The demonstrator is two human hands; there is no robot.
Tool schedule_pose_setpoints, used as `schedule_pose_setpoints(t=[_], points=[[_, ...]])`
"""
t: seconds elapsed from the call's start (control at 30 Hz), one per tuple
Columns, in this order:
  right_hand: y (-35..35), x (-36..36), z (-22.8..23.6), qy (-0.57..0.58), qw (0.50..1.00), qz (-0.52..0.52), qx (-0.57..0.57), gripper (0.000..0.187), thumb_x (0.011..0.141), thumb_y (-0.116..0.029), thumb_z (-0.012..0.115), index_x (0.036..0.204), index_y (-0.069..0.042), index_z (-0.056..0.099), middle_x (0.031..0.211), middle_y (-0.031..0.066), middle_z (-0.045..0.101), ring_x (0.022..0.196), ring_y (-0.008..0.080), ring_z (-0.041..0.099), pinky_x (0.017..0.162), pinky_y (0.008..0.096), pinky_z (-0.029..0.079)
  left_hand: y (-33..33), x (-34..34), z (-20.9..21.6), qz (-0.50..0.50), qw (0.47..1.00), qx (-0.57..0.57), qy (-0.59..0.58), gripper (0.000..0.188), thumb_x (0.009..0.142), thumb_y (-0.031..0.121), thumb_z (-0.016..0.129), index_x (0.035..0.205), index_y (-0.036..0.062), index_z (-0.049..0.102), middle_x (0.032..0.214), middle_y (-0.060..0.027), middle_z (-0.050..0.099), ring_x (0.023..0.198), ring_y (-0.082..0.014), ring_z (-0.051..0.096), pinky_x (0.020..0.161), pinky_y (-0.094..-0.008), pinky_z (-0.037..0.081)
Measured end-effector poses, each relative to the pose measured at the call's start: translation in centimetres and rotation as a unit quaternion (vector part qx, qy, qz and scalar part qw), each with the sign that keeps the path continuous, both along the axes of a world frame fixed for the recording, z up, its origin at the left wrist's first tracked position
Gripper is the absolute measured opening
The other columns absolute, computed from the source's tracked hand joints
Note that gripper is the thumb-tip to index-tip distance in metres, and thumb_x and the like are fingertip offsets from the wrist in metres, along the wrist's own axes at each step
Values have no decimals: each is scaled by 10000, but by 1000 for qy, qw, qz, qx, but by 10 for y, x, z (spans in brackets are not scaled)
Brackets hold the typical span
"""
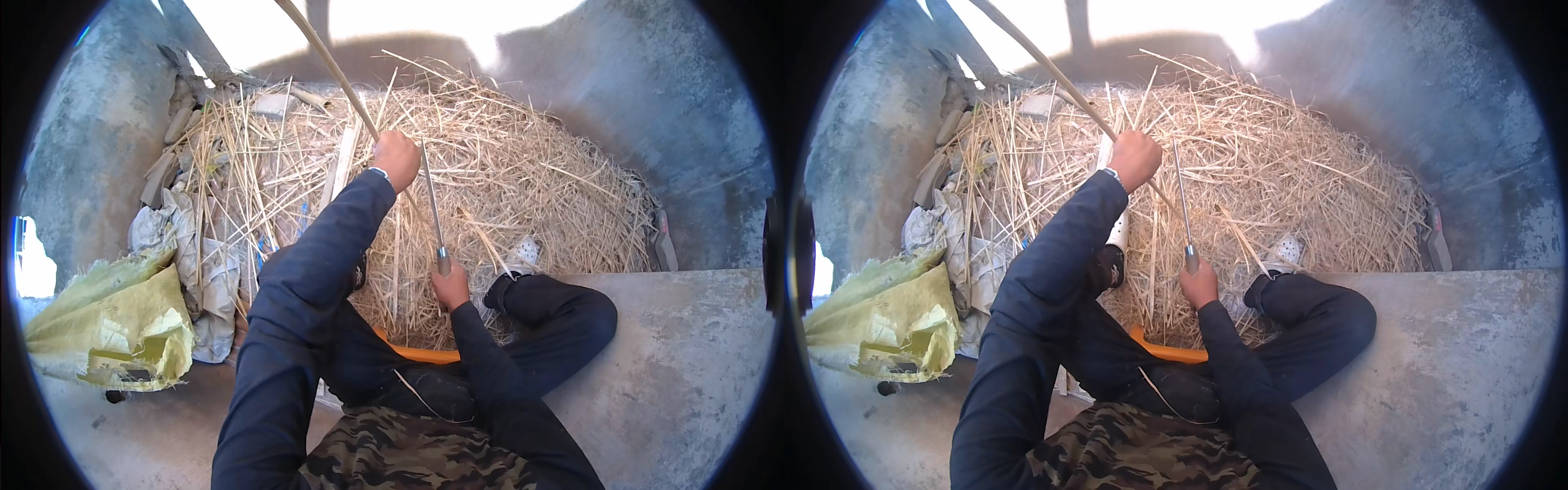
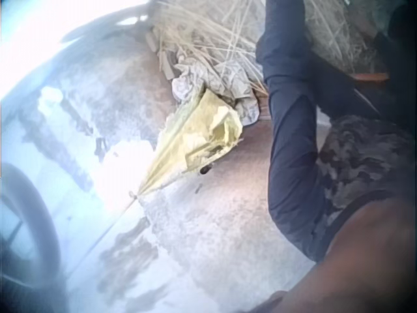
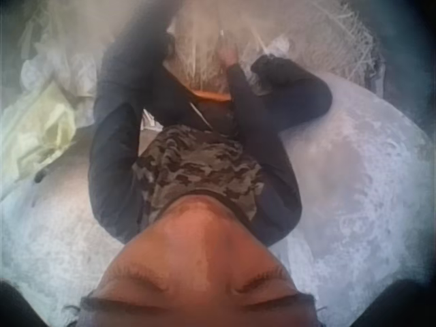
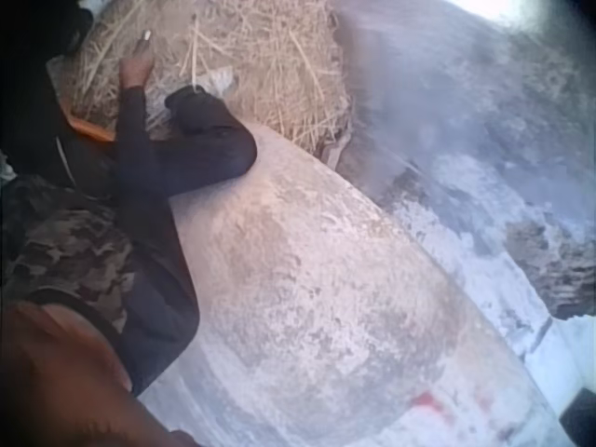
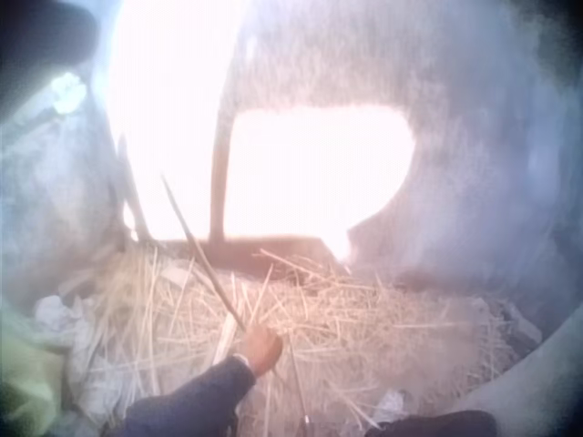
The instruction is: The person sits on a floor covered with straw and uses a knife to strip the outer layer from thin wooden sticks. They hold the stick with one hand and scrape it with the knife in the other, repeating the process for multiple sticks.
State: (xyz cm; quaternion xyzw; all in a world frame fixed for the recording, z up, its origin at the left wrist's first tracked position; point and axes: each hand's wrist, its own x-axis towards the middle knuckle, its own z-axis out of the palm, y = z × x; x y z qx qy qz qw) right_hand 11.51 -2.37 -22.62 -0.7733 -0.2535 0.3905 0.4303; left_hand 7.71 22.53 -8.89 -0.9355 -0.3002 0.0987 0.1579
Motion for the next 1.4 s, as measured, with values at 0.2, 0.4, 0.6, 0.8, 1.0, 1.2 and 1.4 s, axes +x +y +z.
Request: schedule_pose_setpoints(t=[0.2, 0.4, 0.6, 0.8, 1.0, 1.2, 1.4], points=[[-10, -14, -36, -158, 987, -22, 27, 252, 745, -118, 595, 973, -12, 580, 707, 205, 595, 642, 362, 614, 596, 436, 477, 3, -5, 6, -4, 1000, 3, -17, 110, 782, 199, 641, 717, 164, 723, 712, -23, 686, 709, -191, 675, 559, -326, 484], [-44, 7, -99, 251, 941, -28, -226, 116, 761, -81, 547, 781, 33, 549, 528, 107, 537, 413, 243, 542, 462, 418, 478, 4, 5, 0, 9, 1000, -8, 1, 114, 780, 190, 633, 729, 153, 728, 719, -31, 689, 720, -204, 682, 566, -328, 485], [-23, 19, -21, 202, 972, 7, -117, 46, 742, -44, 552, 718, -9, 533, 530, 62, 515, 425, 205, 517, 499, 365, 466, 13, -3, -2, 22, 998, -45, 39, 148, 793, 188, 607, 836, 152, 743, 791, -48, 706, 734, -226, 687, 535, -371, 504], [-4, 0, 38, -155, 980, -32, 121, 154, 777, -120, 584, 873, -3, 556, 676, 166, 577, 628, 309, 595, 597, 373, 461, 16, -12, -3, 38, 997, -54, 36, 140, 791, 192, 615, 823, 152, 744, 785, -38, 707, 726, -221, 689, 533, -365, 501], [-65, 1, -97, -133, 939, 109, -297, 150, 770, -61, 530, 892, 23, 555, 709, 209, 606, 520, 316, 594, 538, 410, 509, 22, -15, 8, 48, 994, -98, 13, 156, 790, 195, 601, 830, 154, 747, 804, -40, 710, 770, -223, 687, 581, -397, 506], [-34, 9, -45, 423, 892, -90, -132, 21, 747, -11, 512, 727, -5, 507, 505, 62, 433, 354, 184, 424, 380, 369, 426, 24, -21, 40, 123, 979, -151, 61, 214, 799, 163, 582, 944, 128, 737, 883, -80, 710, 864, -276, 683, 677, -382, 531], [-34, 11, -15, -47, 998, -40, 30, 157, 738, -125, 600, 833, -13, 545, 613, 117, 539, 534, 244, 584, 534, 364, 467, 22, -36, 63, 174, 975, -139, -5, 201, 777, 149, 621, 942, 117, 732, 934, -94, 705, 902, -272, 677, 719, -367, 542]])
